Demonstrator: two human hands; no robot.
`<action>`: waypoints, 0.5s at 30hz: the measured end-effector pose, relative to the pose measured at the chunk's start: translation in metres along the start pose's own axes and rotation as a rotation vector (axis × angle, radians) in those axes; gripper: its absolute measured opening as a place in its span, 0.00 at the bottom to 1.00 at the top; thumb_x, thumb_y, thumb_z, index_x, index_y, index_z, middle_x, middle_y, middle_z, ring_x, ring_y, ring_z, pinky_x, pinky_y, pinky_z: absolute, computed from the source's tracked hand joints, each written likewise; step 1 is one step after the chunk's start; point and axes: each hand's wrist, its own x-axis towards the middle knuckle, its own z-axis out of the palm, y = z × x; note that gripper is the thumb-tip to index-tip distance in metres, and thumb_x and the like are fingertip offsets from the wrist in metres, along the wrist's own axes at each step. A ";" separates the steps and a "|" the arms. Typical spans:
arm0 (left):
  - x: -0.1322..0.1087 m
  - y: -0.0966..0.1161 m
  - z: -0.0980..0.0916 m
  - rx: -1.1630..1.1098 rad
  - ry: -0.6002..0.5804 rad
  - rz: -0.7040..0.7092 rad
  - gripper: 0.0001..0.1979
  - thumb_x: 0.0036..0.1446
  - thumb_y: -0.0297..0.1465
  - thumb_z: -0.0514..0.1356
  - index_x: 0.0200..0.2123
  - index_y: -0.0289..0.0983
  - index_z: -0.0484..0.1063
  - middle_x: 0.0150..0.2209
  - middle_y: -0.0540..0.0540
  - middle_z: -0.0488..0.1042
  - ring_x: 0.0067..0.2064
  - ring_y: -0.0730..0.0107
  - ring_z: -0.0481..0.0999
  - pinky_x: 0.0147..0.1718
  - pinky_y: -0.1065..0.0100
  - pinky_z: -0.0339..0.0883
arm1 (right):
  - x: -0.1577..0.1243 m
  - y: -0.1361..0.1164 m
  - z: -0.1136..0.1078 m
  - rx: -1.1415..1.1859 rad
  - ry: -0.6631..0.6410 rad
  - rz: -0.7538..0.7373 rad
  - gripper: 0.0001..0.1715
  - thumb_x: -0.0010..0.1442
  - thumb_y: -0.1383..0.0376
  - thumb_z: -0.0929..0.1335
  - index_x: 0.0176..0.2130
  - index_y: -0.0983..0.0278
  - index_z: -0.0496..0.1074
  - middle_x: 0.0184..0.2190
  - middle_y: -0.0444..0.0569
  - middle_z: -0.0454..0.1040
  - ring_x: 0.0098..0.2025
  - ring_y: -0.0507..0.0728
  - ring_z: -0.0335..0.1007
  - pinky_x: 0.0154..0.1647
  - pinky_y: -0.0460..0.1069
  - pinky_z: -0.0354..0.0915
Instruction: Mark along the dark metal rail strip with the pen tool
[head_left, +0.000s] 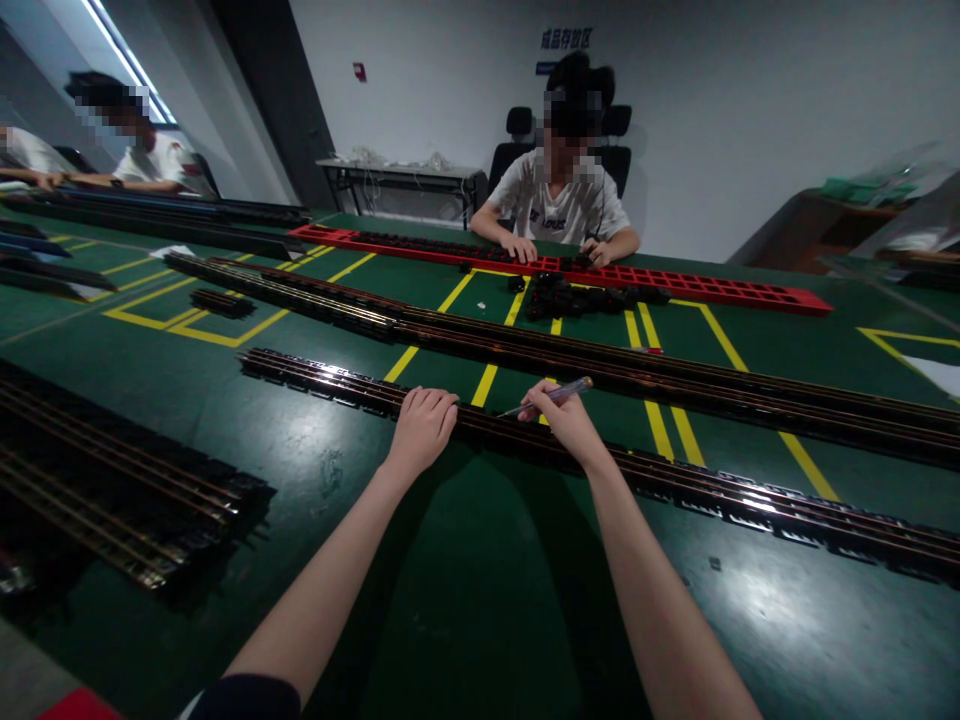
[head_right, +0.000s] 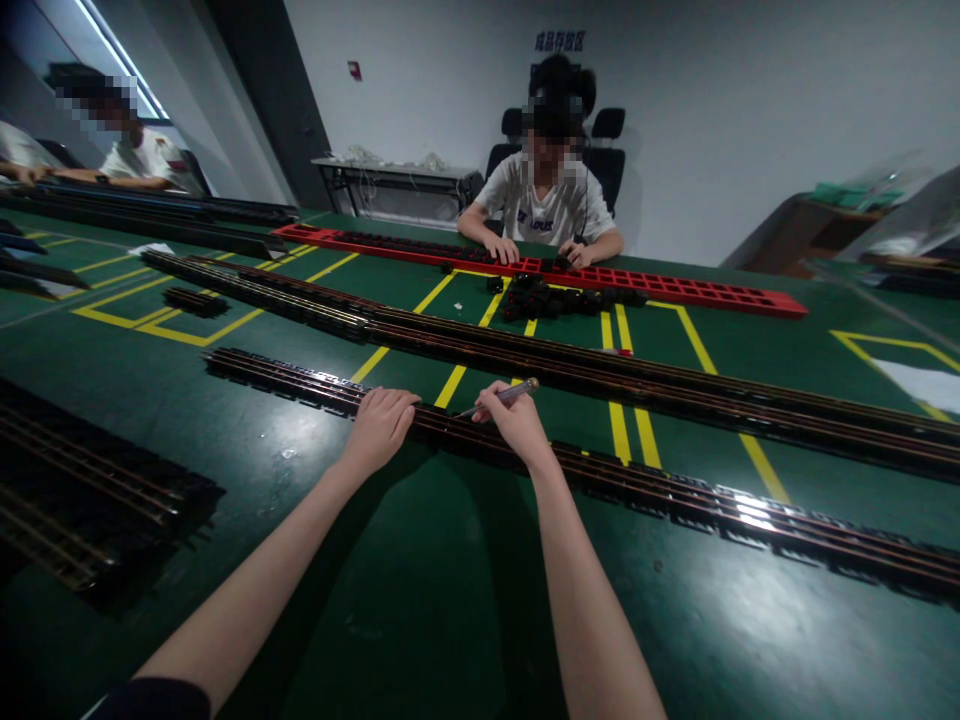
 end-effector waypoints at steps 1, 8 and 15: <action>0.000 0.000 0.000 -0.001 -0.002 -0.001 0.18 0.65 0.34 0.42 0.43 0.38 0.71 0.42 0.46 0.74 0.48 0.66 0.69 0.56 0.59 0.55 | 0.000 0.000 -0.001 0.002 0.003 0.005 0.16 0.52 0.55 0.65 0.27 0.67 0.67 0.22 0.46 0.71 0.26 0.49 0.70 0.34 0.45 0.67; 0.000 0.000 -0.001 -0.003 -0.021 -0.010 0.18 0.64 0.34 0.43 0.43 0.38 0.71 0.43 0.46 0.74 0.48 0.66 0.69 0.56 0.59 0.55 | 0.000 0.001 -0.004 0.048 0.015 0.014 0.13 0.49 0.58 0.65 0.25 0.67 0.67 0.21 0.45 0.70 0.26 0.48 0.69 0.33 0.44 0.67; -0.001 0.000 -0.001 -0.007 -0.019 -0.004 0.19 0.65 0.34 0.42 0.43 0.38 0.71 0.42 0.46 0.74 0.48 0.66 0.69 0.55 0.59 0.55 | 0.003 0.007 -0.009 0.088 0.061 -0.045 0.12 0.48 0.59 0.64 0.23 0.67 0.66 0.18 0.44 0.67 0.23 0.47 0.66 0.30 0.44 0.65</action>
